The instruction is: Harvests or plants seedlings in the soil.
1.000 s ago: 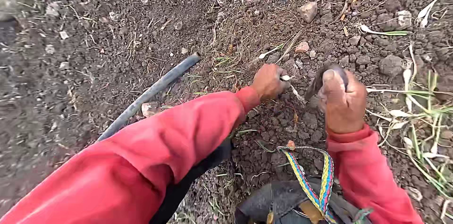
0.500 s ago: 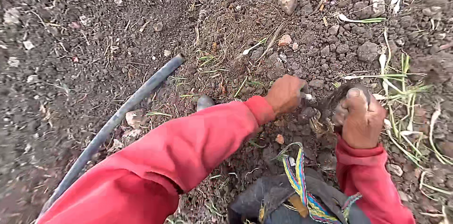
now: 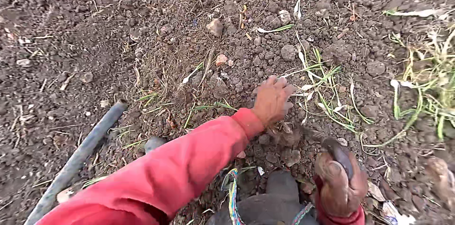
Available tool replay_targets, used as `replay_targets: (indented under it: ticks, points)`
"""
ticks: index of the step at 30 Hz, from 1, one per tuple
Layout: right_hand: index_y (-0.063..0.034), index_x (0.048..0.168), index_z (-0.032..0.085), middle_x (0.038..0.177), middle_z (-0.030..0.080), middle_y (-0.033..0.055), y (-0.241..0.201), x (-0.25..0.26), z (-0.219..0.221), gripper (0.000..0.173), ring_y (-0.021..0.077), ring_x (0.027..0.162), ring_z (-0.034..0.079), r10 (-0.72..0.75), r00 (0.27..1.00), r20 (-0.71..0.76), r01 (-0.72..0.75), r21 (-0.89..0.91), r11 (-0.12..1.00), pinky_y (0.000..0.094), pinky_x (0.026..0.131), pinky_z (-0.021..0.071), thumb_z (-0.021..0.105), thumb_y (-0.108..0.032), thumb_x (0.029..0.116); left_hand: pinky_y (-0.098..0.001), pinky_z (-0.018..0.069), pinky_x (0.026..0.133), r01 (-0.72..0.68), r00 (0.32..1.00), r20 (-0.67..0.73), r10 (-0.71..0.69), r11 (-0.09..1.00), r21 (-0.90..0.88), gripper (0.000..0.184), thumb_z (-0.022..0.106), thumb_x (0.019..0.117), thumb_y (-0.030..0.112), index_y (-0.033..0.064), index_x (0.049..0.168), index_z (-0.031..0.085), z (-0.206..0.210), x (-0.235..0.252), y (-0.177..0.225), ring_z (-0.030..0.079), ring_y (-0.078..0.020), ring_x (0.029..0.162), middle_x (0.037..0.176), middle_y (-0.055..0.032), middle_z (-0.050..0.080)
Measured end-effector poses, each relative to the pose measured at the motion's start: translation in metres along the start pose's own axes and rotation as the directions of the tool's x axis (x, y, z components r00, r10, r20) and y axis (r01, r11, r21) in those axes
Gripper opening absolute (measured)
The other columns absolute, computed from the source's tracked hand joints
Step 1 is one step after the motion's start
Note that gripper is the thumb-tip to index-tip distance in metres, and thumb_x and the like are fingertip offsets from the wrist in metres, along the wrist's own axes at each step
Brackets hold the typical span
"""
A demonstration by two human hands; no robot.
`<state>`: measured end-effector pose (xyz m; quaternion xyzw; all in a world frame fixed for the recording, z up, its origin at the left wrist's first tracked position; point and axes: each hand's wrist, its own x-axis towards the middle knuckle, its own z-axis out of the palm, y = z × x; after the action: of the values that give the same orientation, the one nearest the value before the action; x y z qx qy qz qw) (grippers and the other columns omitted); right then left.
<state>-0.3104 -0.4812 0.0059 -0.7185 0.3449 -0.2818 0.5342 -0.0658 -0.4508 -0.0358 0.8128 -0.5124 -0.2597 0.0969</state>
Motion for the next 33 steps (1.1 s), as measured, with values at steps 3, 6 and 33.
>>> replay_targets:
  ticks: [3,6,33]
  points:
    - [-0.0110,0.091,0.061,0.058,0.052,-0.0034,0.010,0.000,0.009,0.052,0.0076,0.046,0.053,0.002,0.996,-0.093,-0.004,-0.019,1.000,0.0291,0.041,0.0472,0.047,-0.060,0.1028,-0.0598,0.0546,0.092,-0.034,0.995,0.098,0.031,0.999,0.023,0.093,0.088,0.0798,0.035,0.0250,0.159,0.041,0.010,0.055,0.049,0.053,-0.0458,0.129,0.148,-0.0189,0.052]
    - [-0.0149,0.096,0.062,0.063,0.055,-0.0021,-0.027,-0.015,-0.038,0.047,0.0092,0.050,0.055,0.015,0.991,-0.133,-0.016,-0.005,1.000,0.0300,0.045,0.0493,0.049,-0.060,0.1021,-0.0595,0.0602,0.078,-0.128,0.967,0.234,0.106,0.989,0.078,0.070,0.081,0.0836,0.015,0.0215,0.148,0.053,0.036,0.072,0.061,0.059,-0.0458,0.122,0.145,-0.0186,0.052]
    - [-0.0096,0.083,0.065,0.056,0.053,-0.0032,0.065,-0.030,-0.068,0.046,0.0065,0.047,0.052,0.127,0.918,-0.376,-0.227,-0.235,0.945,0.0288,0.044,0.0470,0.053,-0.050,0.1021,-0.0593,0.0495,0.085,-0.342,0.934,-0.138,0.330,0.937,-0.069,0.021,0.066,0.0964,0.026,0.0162,0.107,0.081,0.018,0.081,0.102,0.061,-0.0372,0.101,0.101,-0.0133,0.068]
